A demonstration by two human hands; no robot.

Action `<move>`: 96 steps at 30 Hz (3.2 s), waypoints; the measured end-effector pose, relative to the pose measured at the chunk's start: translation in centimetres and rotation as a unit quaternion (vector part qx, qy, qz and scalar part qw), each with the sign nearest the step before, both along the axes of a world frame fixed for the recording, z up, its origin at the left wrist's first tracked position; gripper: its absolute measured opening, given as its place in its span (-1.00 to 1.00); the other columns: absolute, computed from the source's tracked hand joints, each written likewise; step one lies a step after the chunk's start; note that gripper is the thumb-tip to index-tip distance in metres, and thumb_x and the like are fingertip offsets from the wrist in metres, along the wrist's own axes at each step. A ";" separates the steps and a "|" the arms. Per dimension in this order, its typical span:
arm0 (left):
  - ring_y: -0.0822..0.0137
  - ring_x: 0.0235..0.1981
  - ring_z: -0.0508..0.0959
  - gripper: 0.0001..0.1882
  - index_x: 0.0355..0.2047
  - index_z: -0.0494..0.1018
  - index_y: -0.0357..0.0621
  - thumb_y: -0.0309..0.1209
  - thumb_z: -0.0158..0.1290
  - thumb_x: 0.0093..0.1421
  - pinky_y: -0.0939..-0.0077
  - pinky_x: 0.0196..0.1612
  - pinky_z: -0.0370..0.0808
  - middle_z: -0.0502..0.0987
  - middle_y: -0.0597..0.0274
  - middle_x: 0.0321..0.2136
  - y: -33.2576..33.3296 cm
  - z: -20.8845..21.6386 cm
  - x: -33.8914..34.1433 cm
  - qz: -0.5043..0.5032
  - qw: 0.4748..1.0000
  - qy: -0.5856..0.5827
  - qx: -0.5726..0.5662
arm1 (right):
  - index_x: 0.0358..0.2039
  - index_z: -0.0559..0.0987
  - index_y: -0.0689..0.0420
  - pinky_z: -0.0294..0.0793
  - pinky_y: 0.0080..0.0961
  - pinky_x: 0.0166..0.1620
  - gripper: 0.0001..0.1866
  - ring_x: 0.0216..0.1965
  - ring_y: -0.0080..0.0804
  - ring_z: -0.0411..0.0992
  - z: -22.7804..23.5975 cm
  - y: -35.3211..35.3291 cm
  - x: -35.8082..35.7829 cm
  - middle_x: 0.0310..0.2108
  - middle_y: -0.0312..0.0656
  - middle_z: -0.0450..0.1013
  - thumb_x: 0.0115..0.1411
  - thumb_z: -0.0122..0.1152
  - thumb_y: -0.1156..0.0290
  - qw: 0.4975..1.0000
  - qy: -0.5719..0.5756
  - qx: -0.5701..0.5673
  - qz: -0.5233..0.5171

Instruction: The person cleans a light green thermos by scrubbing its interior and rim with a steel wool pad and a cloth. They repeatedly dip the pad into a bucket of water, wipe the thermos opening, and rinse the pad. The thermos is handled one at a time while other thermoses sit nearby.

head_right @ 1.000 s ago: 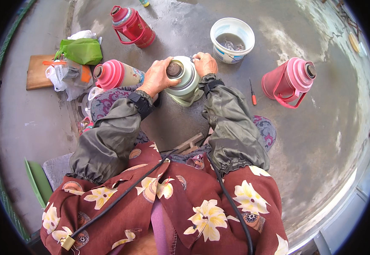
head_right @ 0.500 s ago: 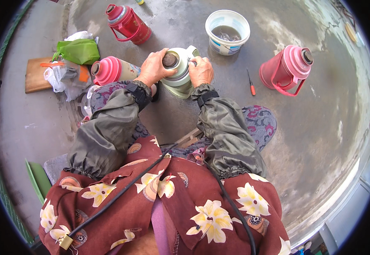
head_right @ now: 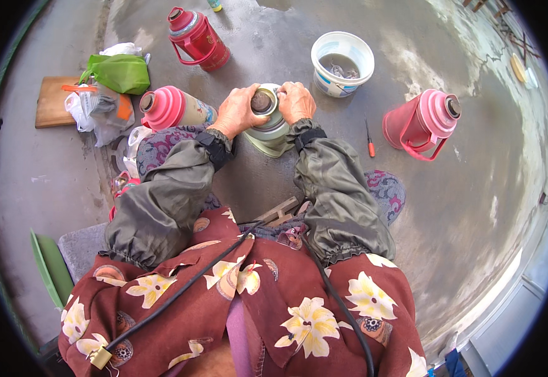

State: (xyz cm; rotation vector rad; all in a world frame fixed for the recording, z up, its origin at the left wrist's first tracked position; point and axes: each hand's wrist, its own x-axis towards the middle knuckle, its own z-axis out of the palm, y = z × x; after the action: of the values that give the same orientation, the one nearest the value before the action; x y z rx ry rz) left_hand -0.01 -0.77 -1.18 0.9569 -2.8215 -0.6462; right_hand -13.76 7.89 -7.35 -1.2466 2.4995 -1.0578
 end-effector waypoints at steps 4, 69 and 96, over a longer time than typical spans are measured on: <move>0.05 -0.05 0.43 -0.18 0.06 0.31 -0.17 -0.15 0.30 -0.24 0.26 0.02 0.39 0.48 -0.03 -0.14 -0.1 -0.2 0.0 -0.005 1.000 0.019 0.004 | -0.44 0.57 0.05 0.43 -0.34 -0.28 -0.90 -0.35 -0.20 0.46 -0.6 5.0 4.1 -0.44 -0.18 0.44 -0.02 0.25 0.39 0.997 -0.043 -0.058 -0.043; 0.10 -0.13 0.50 -0.33 -0.01 0.37 -0.01 -0.27 0.26 -0.22 0.27 -0.09 0.47 0.43 0.11 -0.19 -1.4 1.7 -1.8 -0.165 0.981 -0.014 -0.099 | -0.33 0.61 0.00 0.41 -0.34 -0.18 -0.79 -0.25 -0.15 0.44 -1.5 7.1 5.6 -0.35 -0.13 0.44 -0.05 0.29 0.35 0.971 -0.165 -0.111 -0.135; 0.13 -0.01 0.43 -0.25 0.07 0.30 -0.10 -0.31 0.26 -0.20 0.30 0.02 0.41 0.42 0.15 -0.02 -0.7 0.9 -1.3 -0.118 0.990 0.008 -0.073 | -0.42 0.62 -0.02 0.41 -0.28 -0.16 -0.87 -0.22 -0.15 0.43 -1.1 2.9 -1.0 -0.34 -0.17 0.44 -0.05 0.28 0.35 0.997 -0.076 0.015 -0.004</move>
State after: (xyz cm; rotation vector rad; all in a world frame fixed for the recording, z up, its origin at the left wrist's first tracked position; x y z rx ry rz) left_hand -1.32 -1.48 -0.31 0.5991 -2.9446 -0.4572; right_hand -14.79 10.81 -8.45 -1.1050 2.4001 -1.0700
